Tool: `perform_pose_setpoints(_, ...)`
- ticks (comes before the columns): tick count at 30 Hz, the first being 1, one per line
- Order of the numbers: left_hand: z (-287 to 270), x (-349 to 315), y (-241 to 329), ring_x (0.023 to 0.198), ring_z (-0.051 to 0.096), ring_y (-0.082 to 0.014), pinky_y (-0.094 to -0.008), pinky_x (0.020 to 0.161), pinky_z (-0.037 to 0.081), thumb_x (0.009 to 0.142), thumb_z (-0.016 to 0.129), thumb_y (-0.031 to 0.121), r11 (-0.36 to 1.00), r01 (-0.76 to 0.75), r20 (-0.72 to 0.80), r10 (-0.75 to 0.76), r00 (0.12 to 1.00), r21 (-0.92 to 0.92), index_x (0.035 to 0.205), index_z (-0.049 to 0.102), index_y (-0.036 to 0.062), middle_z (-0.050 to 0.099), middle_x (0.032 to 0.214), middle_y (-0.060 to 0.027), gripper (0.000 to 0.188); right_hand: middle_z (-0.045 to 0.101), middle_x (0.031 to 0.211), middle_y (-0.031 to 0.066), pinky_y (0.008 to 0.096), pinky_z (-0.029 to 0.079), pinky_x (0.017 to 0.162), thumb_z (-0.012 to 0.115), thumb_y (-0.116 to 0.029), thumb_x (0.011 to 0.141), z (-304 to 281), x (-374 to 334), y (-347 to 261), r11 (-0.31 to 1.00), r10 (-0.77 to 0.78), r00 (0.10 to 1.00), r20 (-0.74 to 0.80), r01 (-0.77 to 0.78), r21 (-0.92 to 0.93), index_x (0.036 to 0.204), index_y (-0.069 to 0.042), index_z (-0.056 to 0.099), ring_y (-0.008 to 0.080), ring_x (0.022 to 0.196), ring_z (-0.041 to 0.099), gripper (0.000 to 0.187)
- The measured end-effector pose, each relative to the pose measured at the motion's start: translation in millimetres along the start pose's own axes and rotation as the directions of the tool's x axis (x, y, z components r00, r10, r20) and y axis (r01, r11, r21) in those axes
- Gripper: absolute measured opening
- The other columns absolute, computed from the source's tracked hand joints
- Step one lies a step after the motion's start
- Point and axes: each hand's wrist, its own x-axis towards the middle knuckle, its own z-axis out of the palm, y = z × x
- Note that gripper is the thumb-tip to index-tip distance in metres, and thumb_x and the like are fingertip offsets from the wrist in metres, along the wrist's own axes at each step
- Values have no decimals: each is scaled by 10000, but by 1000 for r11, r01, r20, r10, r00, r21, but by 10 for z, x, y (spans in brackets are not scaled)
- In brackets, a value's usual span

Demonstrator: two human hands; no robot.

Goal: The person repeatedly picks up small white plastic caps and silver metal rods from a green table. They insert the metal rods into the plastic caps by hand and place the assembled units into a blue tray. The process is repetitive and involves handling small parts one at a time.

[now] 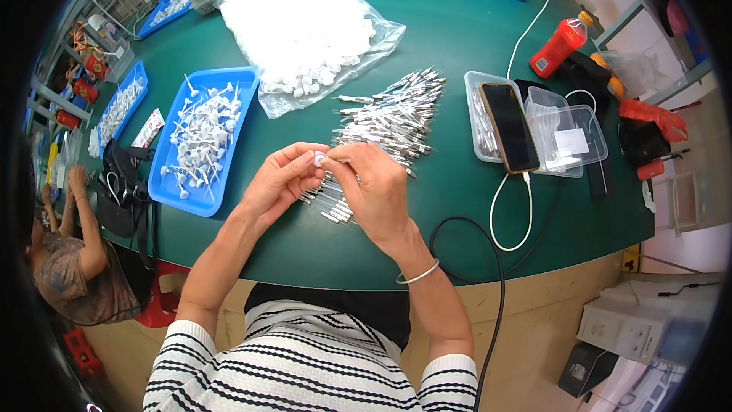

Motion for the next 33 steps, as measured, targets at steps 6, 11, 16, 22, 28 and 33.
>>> perform_pose_setpoints(6,-25,31,-39,805,633,-79,-214,753,550,958,549,167,1000,18,29,-18,999,-8,1123,606,-21,656,936,-57,256,644,749,87,322,469,563,707,-29,773,19,-3,-4,998,50,998,-28,-48,50,836,-33,643,225,647,605,90)
perform_pose_setpoints(11,-34,37,-61,794,622,-71,-210,749,549,959,550,180,1000,13,33,-13,999,3,1114,611,-20,647,919,-50,260,638,736,88,333,471,582,700,-64,792,28,-4,-2,998,36,999,-34,-34,49,826,-29,632,232,654,606,84)
perform_pose_setpoints(16,-39,33,-75,781,617,-66,-208,742,550,960,552,195,1000,25,35,-25,999,11,1104,614,-18,642,907,-46,265,624,705,84,343,465,582,701,-87,796,19,8,13,998,45,999,-12,-45,39,812,-27,624,236,647,599,99)
perform_pose_setpoints(22,-58,42,-96,767,614,-66,-206,721,549,961,552,206,999,52,46,-52,998,-2,1101,615,-16,642,893,-42,270,609,685,80,346,464,578,698,-81,796,12,15,11,997,67,998,8,-67,38,798,-26,613,235,643,597,101)
perform_pose_setpoints(28,-17,36,-74,763,613,-65,-203,711,546,958,557,208,998,58,-2,-58,998,34,1101,615,-13,646,884,-41,270,611,711,86,348,469,584,693,-61,791,-13,29,-1,998,45,999,19,-46,43,796,-21,607,242,653,600,95)
perform_pose_setpoints(33,-18,21,-78,765,613,-65,-197,710,548,955,562,194,998,51,-13,-50,999,41,1089,618,-9,645,891,-41,249,620,738,89,349,477,595,689,-58,791,-13,18,3,999,36,999,28,-37,28,808,-18,615,247,670,607,86)
